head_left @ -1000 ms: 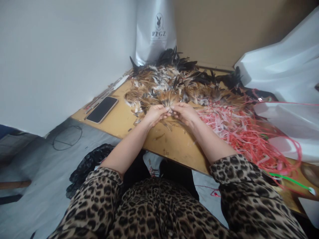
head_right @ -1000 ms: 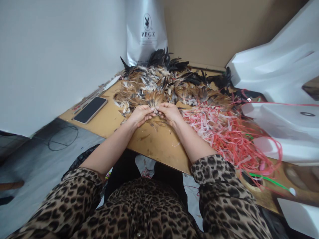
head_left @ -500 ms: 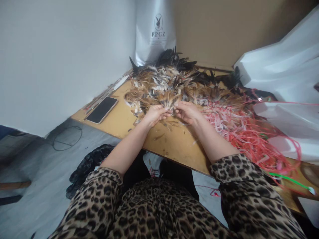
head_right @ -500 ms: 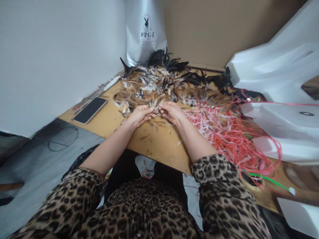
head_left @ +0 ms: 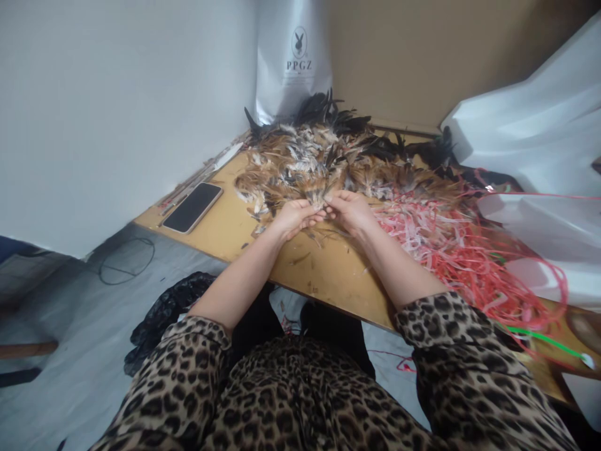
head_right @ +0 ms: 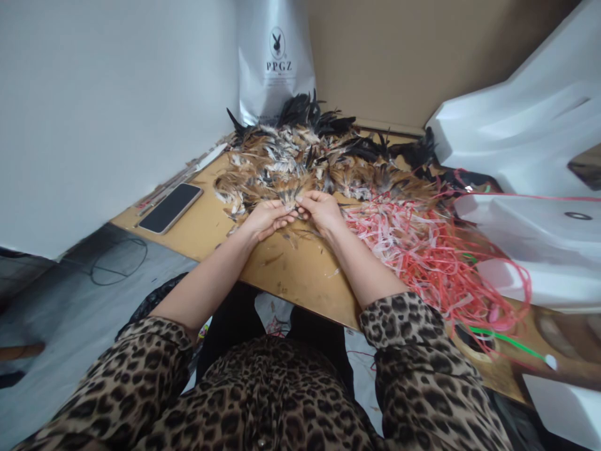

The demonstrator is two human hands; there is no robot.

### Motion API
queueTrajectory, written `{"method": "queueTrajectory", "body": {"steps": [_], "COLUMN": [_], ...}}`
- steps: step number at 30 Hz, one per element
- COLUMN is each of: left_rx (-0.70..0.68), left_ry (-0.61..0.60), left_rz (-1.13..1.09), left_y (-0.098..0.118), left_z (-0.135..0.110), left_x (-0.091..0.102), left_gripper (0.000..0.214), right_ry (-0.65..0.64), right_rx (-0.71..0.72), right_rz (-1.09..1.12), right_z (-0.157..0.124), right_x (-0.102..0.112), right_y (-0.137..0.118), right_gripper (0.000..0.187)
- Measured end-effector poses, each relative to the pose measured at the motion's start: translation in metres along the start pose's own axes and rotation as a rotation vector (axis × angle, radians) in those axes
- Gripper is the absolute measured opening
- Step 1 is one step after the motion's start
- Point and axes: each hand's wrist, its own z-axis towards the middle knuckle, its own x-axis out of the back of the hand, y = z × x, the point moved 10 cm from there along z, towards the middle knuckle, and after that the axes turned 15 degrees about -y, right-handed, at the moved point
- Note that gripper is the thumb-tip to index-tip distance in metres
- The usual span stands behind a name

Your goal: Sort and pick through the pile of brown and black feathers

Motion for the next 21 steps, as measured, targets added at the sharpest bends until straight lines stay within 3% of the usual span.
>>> {"method": "queueTrajectory", "body": {"steps": [5, 15, 21], "left_rx": [0.010, 0.022, 0.032], "left_ry": [0.023, -0.065, -0.032], "left_rz": [0.004, -0.058, -0.072], "left_y": [-0.0018, -0.0069, -0.0081], "left_z": [-0.0003, 0.0030, 0.0028], "left_x": [0.0017, -0.0035, -0.0034], "left_gripper": [0.013, 0.010, 0.009], "right_ry": [0.004, 0.000, 0.033], "right_rx": [0.035, 0.039, 0.048], "right_rz": [-0.023, 0.005, 0.032], "right_z": [0.0016, 0.0034, 0.0014], "right_x": [0.0021, 0.0027, 0.0008], "right_y": [0.0004, 0.0074, 0.0095], "right_gripper": [0.031, 0.029, 0.029]}}
